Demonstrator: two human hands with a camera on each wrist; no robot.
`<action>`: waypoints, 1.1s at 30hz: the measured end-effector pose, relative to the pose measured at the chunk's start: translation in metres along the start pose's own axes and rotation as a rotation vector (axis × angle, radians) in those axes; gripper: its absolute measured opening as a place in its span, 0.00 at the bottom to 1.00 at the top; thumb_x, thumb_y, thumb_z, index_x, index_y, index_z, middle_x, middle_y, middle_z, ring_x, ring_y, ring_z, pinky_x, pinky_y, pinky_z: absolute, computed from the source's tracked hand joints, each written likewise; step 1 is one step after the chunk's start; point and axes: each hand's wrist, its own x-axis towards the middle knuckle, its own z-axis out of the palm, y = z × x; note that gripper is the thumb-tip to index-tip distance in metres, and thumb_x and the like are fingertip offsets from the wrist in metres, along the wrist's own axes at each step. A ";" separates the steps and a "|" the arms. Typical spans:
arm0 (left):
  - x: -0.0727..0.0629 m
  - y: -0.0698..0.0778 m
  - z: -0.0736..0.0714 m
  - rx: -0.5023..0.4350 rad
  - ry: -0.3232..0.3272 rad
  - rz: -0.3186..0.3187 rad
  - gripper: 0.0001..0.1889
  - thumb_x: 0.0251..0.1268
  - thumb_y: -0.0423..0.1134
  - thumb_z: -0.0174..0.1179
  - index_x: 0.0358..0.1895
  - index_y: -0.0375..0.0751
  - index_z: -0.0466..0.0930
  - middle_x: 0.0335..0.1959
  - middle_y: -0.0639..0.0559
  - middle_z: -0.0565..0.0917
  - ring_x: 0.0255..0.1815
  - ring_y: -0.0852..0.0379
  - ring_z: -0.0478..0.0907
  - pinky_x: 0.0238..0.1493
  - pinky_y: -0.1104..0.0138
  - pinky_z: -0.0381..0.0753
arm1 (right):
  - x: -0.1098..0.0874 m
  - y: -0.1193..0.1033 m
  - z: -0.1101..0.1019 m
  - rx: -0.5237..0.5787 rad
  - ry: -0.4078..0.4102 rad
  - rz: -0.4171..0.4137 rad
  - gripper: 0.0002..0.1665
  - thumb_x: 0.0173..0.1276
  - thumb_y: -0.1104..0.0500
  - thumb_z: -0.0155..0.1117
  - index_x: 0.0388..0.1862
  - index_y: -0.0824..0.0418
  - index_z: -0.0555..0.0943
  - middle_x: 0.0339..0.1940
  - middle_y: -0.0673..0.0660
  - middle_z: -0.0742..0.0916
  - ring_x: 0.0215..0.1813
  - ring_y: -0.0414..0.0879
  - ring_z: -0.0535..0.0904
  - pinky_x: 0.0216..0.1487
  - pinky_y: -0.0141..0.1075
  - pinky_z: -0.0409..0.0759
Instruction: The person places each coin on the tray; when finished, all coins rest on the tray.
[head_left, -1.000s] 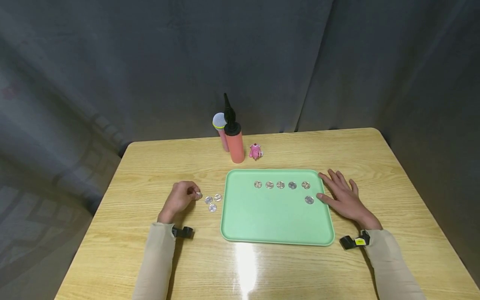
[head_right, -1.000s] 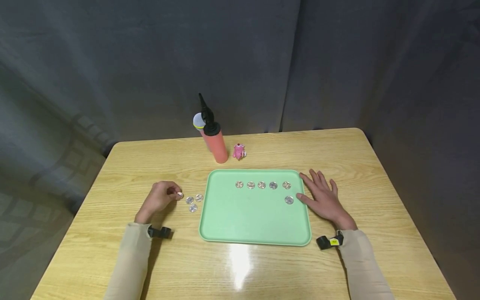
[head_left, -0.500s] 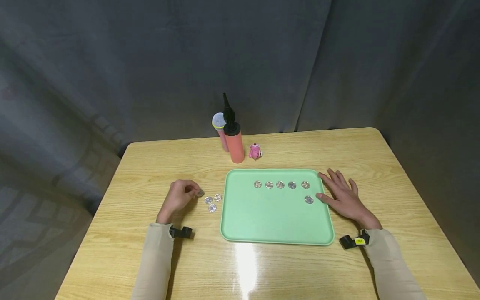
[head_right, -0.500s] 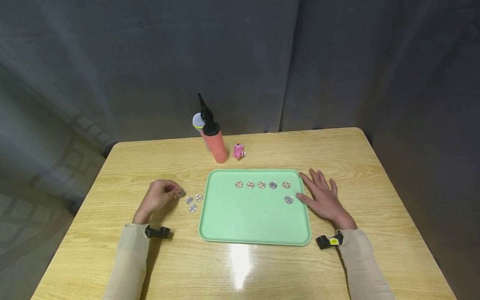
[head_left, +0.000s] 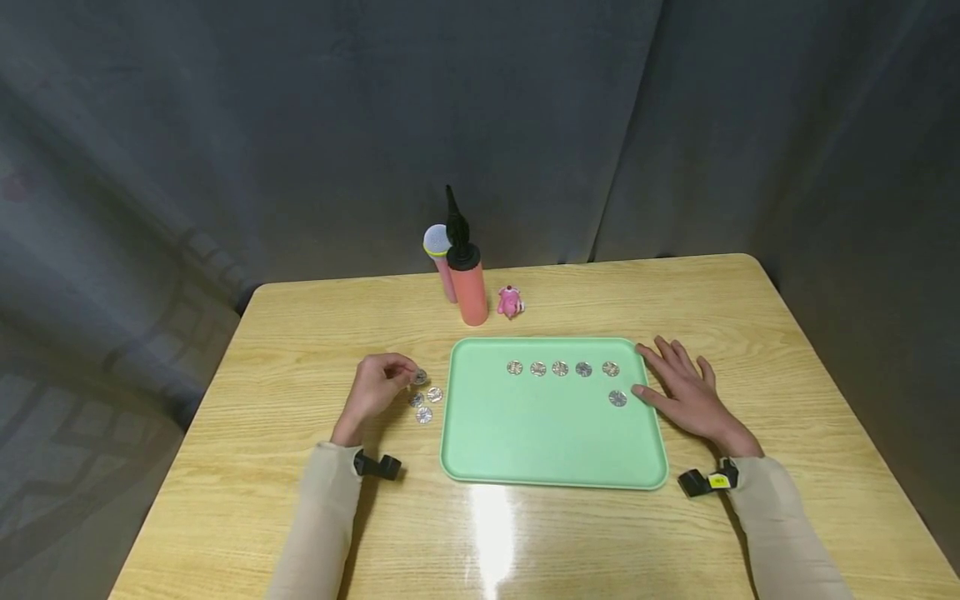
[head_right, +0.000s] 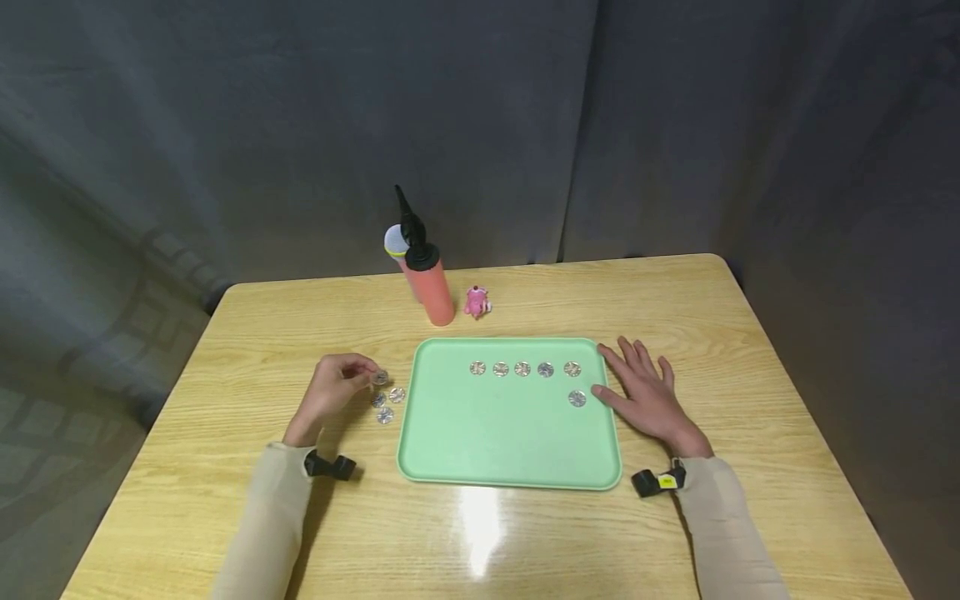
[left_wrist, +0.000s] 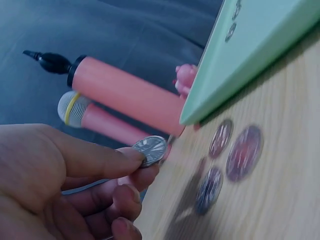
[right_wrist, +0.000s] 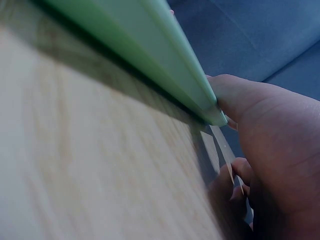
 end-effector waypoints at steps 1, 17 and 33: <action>0.000 0.002 0.002 -0.011 0.002 0.002 0.05 0.62 0.23 0.61 0.38 0.29 0.86 0.32 0.36 0.86 0.27 0.60 0.75 0.26 0.75 0.74 | 0.000 0.000 0.000 -0.002 -0.004 0.003 0.44 0.74 0.45 0.58 0.82 0.54 0.53 0.82 0.72 0.50 0.83 0.70 0.36 0.71 0.72 0.28; 0.015 0.035 0.032 -0.085 -0.085 0.039 0.05 0.65 0.25 0.60 0.38 0.32 0.87 0.31 0.39 0.85 0.24 0.59 0.70 0.22 0.73 0.68 | 0.001 0.004 0.004 0.006 0.016 -0.012 0.43 0.74 0.45 0.58 0.82 0.54 0.54 0.82 0.73 0.51 0.83 0.71 0.37 0.71 0.72 0.29; 0.033 0.070 0.081 -0.141 -0.185 0.092 0.06 0.63 0.23 0.60 0.37 0.30 0.87 0.30 0.39 0.85 0.23 0.62 0.72 0.25 0.74 0.71 | 0.000 0.003 0.002 0.010 0.006 -0.004 0.43 0.74 0.44 0.57 0.82 0.54 0.54 0.82 0.73 0.50 0.83 0.71 0.37 0.71 0.72 0.28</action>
